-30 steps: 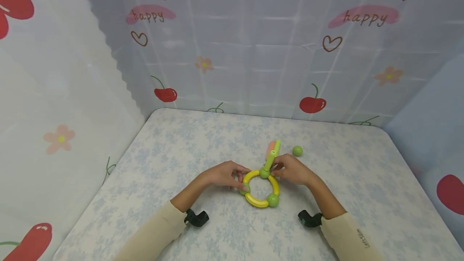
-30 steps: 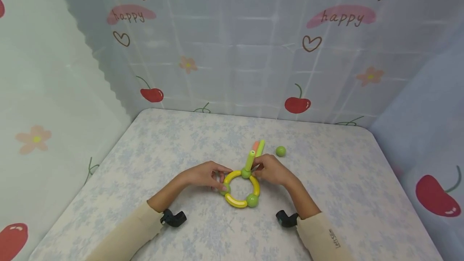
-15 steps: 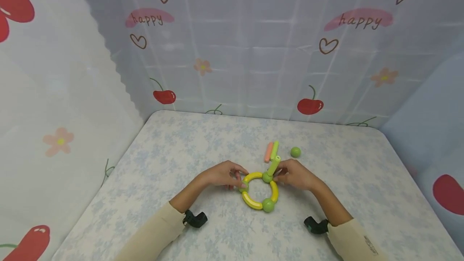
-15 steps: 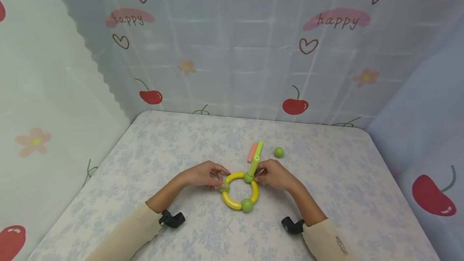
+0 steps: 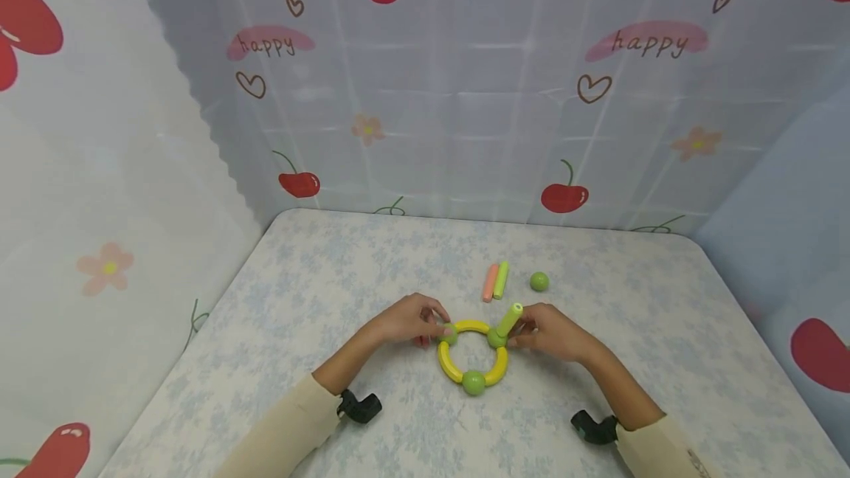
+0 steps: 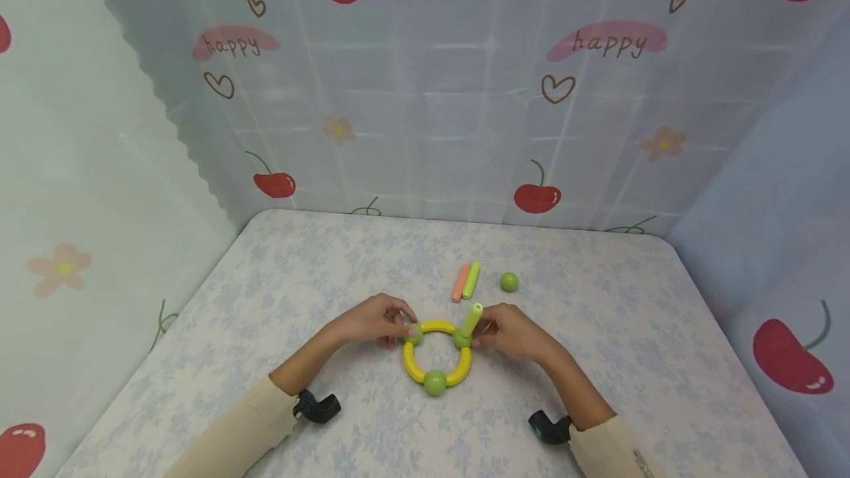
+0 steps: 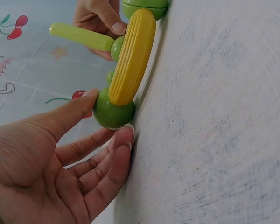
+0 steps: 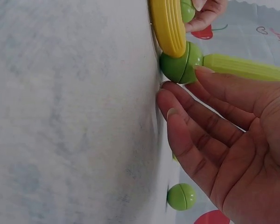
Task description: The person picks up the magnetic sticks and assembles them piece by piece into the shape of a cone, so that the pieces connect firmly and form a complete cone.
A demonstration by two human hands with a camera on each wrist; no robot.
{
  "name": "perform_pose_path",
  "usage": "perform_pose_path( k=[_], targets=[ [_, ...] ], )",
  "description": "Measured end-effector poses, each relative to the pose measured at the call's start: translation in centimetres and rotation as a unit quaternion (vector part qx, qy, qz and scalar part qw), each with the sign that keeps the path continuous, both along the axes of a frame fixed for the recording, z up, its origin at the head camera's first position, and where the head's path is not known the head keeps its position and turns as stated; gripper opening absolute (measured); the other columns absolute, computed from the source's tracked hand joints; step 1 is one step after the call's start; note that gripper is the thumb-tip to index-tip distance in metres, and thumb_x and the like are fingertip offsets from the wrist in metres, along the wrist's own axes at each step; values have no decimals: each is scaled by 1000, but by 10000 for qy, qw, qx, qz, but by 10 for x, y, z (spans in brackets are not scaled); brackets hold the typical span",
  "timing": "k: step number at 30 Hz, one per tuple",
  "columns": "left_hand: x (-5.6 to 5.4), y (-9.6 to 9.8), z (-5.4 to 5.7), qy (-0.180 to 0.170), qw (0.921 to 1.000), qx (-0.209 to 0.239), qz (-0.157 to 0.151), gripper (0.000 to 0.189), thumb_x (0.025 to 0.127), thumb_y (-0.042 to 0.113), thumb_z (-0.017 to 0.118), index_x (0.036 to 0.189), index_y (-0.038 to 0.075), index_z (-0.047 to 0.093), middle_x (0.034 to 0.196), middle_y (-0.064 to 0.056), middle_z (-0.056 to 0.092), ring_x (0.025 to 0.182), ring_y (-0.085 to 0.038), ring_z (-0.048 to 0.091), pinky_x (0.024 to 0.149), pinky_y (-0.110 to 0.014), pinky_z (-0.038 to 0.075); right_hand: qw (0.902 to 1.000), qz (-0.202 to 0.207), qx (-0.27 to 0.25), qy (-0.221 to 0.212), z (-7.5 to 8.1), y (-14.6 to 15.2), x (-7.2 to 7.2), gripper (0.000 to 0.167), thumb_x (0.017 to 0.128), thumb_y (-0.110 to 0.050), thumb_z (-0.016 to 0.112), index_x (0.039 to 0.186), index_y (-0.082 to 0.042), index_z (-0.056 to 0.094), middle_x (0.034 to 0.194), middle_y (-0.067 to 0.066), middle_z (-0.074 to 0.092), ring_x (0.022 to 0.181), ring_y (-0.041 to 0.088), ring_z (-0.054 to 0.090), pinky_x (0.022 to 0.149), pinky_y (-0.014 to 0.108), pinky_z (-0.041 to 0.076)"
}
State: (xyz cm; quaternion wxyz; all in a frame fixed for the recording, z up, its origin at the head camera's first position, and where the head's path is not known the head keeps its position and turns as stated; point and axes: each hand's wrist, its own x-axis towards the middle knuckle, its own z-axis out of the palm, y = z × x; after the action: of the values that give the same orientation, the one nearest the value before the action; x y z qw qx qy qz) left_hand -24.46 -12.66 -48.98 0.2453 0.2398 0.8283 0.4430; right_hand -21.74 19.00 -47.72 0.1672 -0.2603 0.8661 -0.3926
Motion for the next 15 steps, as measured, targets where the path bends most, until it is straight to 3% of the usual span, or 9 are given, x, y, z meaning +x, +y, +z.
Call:
perform_pose_path(
  k=[10,15],
  targets=[
    [-12,12,-2,292,9994,-65,188,23,95,29,75,107,10,73,72,-6,68,55,-22,65,54,-32,54,9992,353,-168,-56,-1,5,11,21,91,-5,74,109,-16,77,94,-1,73,75,12,62,62,27,53],
    [-14,19,-1,399,9989,-105,206,21,95,29,75,107,12,74,74,-7,67,54,-21,64,51,-31,54,9977,533,-196,-364,3,4,15,22,91,-4,74,108,-17,77,99,-4,74,82,16,66,68,26,53]
  ],
)
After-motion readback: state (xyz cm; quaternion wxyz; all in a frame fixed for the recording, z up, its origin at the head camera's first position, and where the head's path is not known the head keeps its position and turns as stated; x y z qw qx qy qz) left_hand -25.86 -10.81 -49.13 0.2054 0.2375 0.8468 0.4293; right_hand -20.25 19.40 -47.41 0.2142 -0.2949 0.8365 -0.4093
